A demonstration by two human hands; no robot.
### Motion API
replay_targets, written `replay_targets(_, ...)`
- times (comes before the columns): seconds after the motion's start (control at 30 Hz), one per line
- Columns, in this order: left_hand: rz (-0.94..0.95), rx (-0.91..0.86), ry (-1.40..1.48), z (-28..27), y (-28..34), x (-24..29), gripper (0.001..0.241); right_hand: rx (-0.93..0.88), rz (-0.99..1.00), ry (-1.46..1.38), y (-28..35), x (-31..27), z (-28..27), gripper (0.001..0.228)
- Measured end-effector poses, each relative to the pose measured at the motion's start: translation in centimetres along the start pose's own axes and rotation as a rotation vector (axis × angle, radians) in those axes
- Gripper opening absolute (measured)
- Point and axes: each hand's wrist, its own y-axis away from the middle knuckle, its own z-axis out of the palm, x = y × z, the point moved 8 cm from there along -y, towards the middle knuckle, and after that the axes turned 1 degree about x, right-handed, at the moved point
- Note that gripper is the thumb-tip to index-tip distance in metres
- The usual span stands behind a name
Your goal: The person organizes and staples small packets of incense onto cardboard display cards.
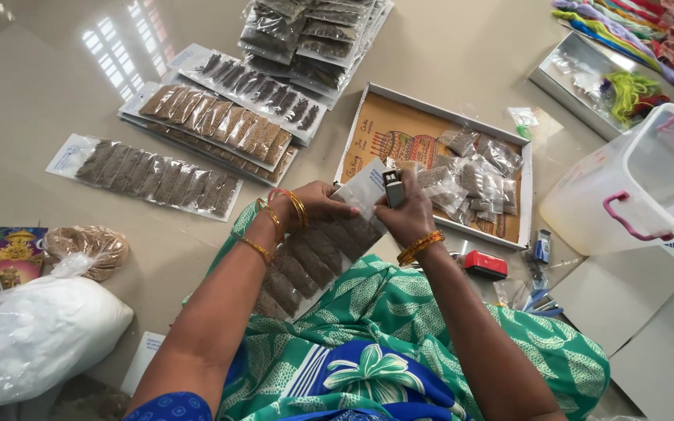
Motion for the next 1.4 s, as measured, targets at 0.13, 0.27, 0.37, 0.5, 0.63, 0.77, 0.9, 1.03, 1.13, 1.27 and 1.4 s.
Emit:
replay_targets(0.13,0.046,-0.008,0.055,0.0,-0.6,-0.6,0.044,0.073,0.039,0.130,0.4,-1.7,-1.9,0.051)
replay_targets(0.27,0.052,0.022,0.055,-0.3,0.0,-0.8,0.043,0.099,0.336,-0.326,2.8,1.3,-5.5,0.066)
replay_targets(0.37,0.056,0.024,0.063,0.0,0.0,-0.8,0.044,-0.071,0.437,-0.588,5.8,2.9,-5.3,0.066)
replay_targets(0.5,0.079,0.000,0.120,1.1,0.1,-0.2,0.046,-0.339,0.585,-0.557,9.3,7.0,-2.7,0.059)
replay_targets(0.63,0.091,-0.023,0.108,2.1,0.1,0.0,0.048,-0.415,0.521,-0.606,8.7,8.8,-0.3,0.055)
replay_targets(0.77,0.098,-0.031,0.031,3.2,0.0,0.1,0.051,-0.287,0.482,-0.676,6.8,5.8,0.4,0.056)
replay_targets(0.9,0.143,-0.064,0.049,3.7,-0.3,-0.2,0.058,-0.192,0.380,-0.659,5.7,3.0,0.2,0.059)
replay_targets(1.03,0.132,-0.015,-0.027,4.5,1.0,3.0,0.069,-0.187,0.295,-0.584,5.7,2.5,-0.5,0.056)
replay_targets(1.13,0.085,0.045,-0.162,4.7,0.7,3.9,0.075,-0.246,0.184,-0.563,5.5,3.0,-0.3,0.048)
replay_targets(1.27,0.156,0.083,-0.226,5.1,0.4,4.7,0.075,-0.184,0.184,-0.241,5.4,2.7,-1.0,0.041)
replay_targets(1.4,0.206,0.120,-0.202,5.0,0.1,4.3,0.070,-0.148,0.203,0.146,5.2,0.9,-1.5,0.035)
